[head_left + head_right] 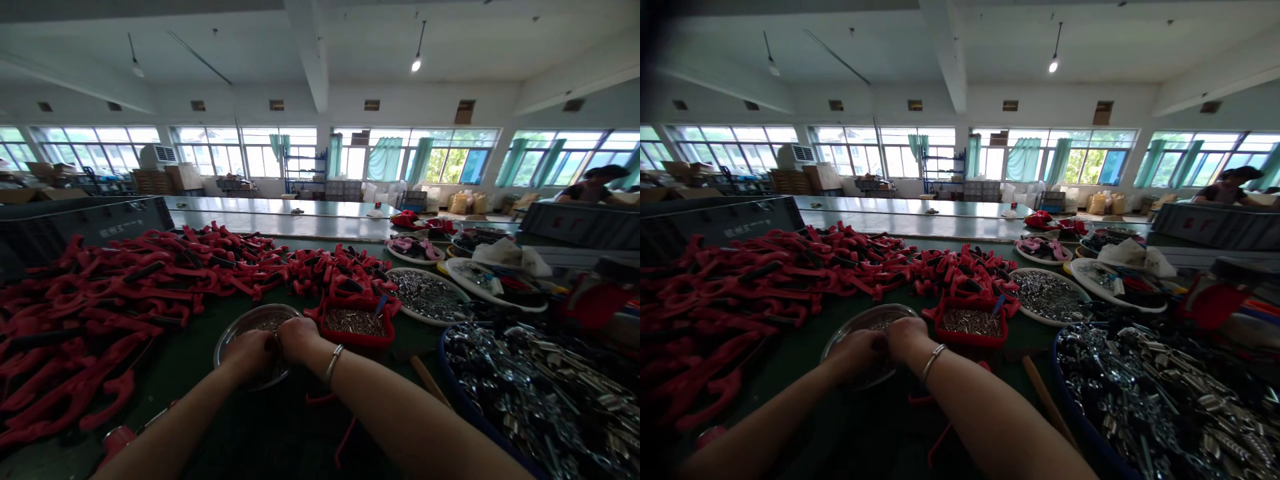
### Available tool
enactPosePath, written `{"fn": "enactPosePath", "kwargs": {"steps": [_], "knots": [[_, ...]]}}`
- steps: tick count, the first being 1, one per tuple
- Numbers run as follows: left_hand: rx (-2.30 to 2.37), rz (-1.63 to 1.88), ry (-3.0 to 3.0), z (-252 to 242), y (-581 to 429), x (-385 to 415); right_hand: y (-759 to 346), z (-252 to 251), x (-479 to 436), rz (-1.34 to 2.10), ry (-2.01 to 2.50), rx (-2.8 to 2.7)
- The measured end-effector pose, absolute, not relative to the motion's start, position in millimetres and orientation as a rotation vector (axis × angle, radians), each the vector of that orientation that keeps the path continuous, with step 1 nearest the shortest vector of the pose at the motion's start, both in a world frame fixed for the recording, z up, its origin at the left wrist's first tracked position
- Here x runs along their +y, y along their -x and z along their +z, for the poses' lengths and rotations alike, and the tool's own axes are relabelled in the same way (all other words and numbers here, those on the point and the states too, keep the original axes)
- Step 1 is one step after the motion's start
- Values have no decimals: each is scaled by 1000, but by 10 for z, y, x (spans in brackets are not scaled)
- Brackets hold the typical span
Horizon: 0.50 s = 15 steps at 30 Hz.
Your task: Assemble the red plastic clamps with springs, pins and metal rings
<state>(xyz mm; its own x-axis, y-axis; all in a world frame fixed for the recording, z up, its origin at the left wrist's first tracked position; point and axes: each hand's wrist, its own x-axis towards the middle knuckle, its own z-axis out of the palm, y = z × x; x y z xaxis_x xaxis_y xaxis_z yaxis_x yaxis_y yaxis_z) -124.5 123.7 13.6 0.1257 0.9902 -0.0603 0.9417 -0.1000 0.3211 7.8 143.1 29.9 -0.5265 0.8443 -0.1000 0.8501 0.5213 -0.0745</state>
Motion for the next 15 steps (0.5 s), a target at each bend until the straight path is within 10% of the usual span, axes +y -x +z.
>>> {"fn": "enactPosePath", "kwargs": {"steps": [15], "knots": [[1731, 601, -2098, 84, 1340, 1319, -354, 179, 1429, -641, -1681, 3107]]}}
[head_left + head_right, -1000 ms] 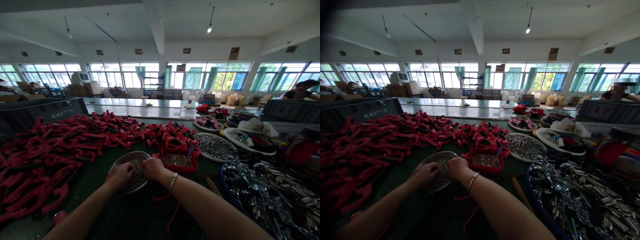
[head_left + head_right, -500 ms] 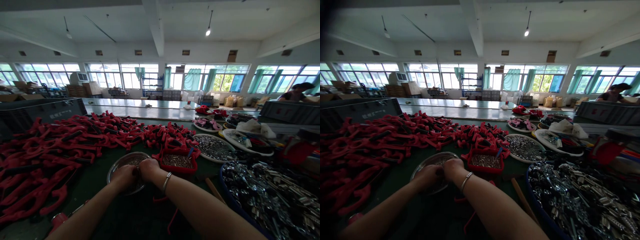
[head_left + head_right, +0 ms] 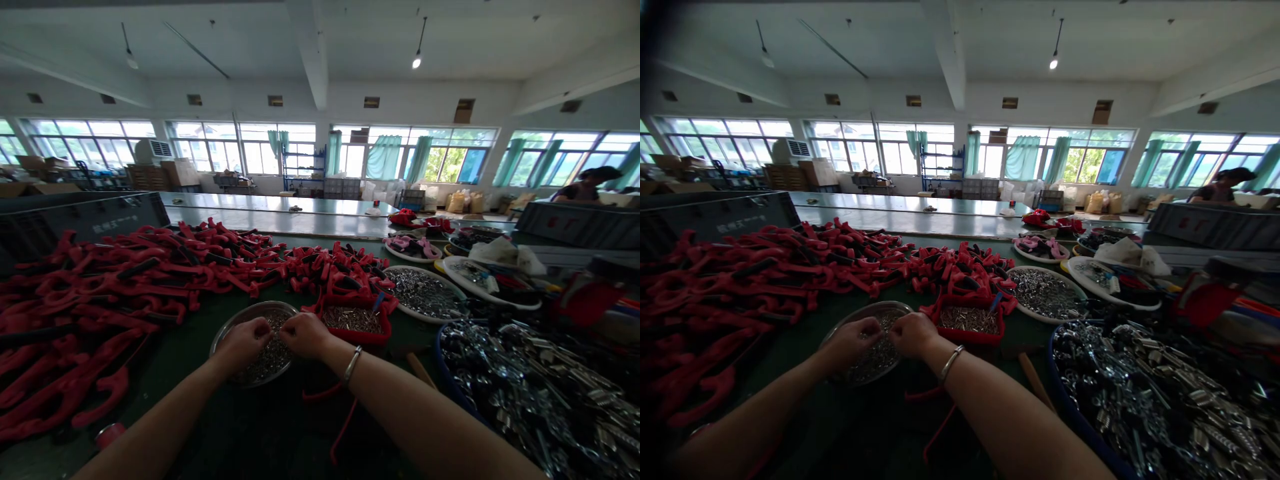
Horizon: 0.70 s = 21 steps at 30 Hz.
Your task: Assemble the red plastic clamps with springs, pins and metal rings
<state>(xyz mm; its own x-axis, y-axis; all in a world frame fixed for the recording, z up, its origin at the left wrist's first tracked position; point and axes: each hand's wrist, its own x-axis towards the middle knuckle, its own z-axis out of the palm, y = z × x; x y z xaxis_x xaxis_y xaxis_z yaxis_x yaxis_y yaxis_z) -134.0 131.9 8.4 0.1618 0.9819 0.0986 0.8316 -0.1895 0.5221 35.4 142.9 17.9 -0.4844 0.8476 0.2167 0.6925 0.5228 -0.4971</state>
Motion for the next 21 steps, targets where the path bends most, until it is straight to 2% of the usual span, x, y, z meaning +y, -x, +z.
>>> {"fn": "enactPosePath", "kwargs": {"steps": [6, 10, 15, 21], "knots": [[1562, 701, -2070, 240, 1011, 1054, -655, 190, 1356, 679, 1233, -2009], [1361, 601, -2139, 251, 613, 809, -1187, 193, 1195, 834, 1266, -1806], [1369, 509, -2201, 166, 238, 746, -1782, 127, 935, 1036, 1315, -1572], [1394, 511, -2216, 118, 35, 793, -1984, 25, 696, 1155, 1318, -1335]]}}
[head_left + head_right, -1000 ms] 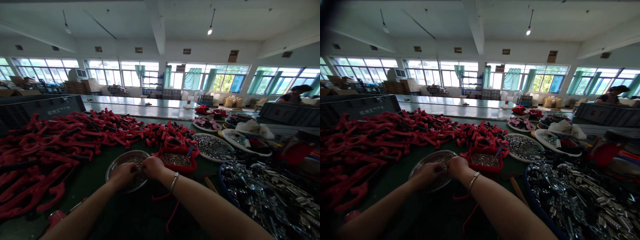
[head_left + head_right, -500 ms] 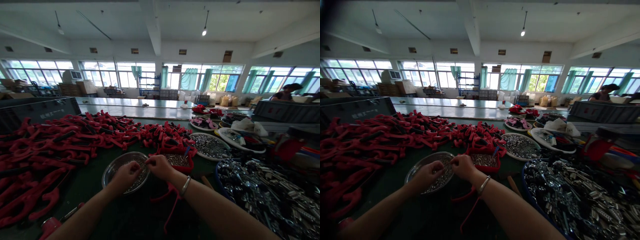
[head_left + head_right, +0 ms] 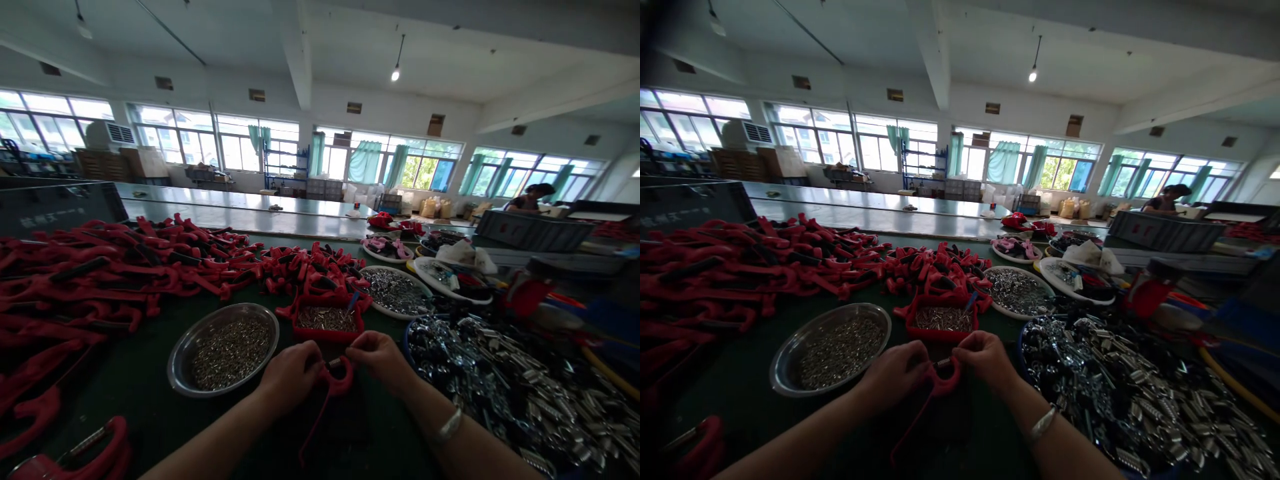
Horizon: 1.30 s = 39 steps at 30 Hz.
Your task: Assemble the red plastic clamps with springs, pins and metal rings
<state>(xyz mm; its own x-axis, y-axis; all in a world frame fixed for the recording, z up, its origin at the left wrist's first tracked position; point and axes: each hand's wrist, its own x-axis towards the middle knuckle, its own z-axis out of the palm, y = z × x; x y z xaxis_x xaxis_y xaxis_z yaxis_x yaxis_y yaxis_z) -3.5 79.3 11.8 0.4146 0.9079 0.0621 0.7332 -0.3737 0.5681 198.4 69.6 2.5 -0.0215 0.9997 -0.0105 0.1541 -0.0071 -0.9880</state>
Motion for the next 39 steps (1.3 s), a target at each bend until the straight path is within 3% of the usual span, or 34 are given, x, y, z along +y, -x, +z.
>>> {"fn": "enactPosePath", "kwargs": {"steps": [39], "knots": [[1349, 628, -2129, -46, -33, 820, -2066, -209, 737, 1359, 1378, -1029]]}}
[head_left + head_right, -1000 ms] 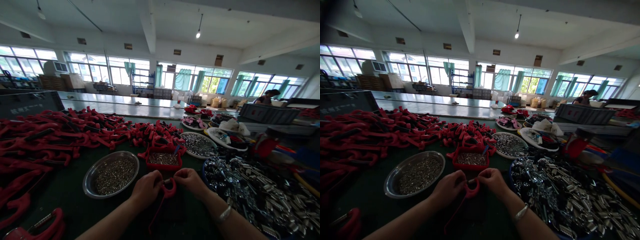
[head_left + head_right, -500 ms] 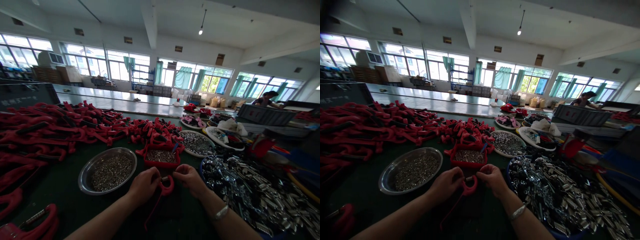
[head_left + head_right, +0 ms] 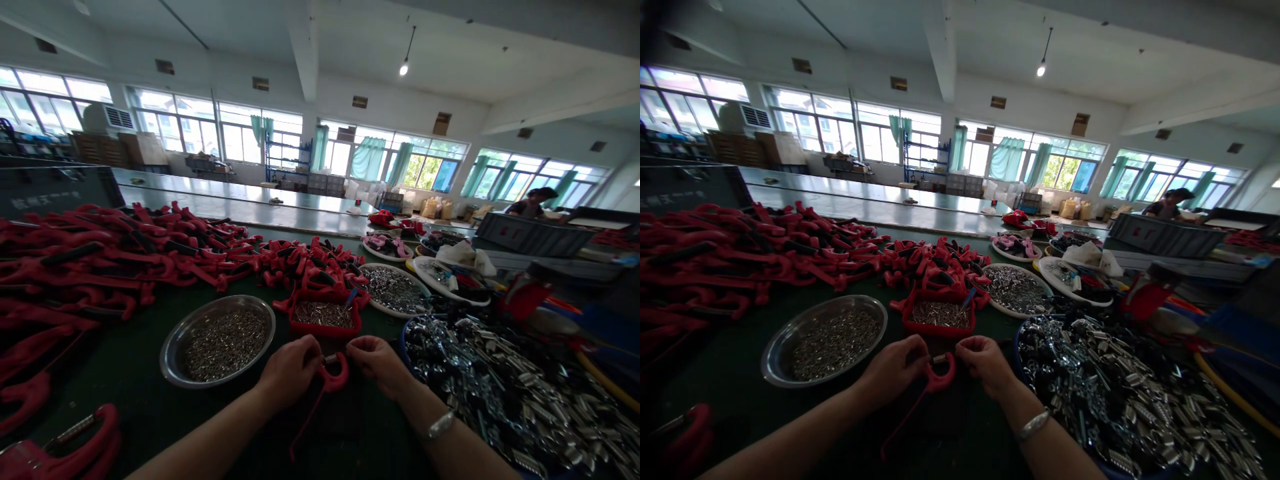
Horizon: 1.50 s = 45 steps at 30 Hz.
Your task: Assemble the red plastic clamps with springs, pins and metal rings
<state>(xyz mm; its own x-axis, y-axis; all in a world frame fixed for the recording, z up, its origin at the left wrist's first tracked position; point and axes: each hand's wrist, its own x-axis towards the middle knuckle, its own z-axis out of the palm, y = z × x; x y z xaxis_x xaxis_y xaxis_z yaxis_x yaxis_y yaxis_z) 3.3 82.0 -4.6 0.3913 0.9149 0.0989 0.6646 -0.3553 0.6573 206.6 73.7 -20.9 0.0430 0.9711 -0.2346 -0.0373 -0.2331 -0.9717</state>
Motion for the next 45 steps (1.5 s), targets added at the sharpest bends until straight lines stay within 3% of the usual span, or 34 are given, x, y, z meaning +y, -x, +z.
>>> {"fn": "enactPosePath", "kwargs": {"steps": [13, 20, 30, 45], "knots": [[1344, 618, -2150, -36, -41, 819, -2039, -206, 739, 1180, 1505, -1349], [1358, 595, -2203, -28, 3, 806, -2170, -207, 742, 720, 1514, -1752], [1353, 553, -2245, 3, 19, 781, -2079, -68, 788, 329, 1568, -2329], [1359, 556, -2243, 7, -6, 785, -2044, 28, 872, 217, 1490, -2610]]}}
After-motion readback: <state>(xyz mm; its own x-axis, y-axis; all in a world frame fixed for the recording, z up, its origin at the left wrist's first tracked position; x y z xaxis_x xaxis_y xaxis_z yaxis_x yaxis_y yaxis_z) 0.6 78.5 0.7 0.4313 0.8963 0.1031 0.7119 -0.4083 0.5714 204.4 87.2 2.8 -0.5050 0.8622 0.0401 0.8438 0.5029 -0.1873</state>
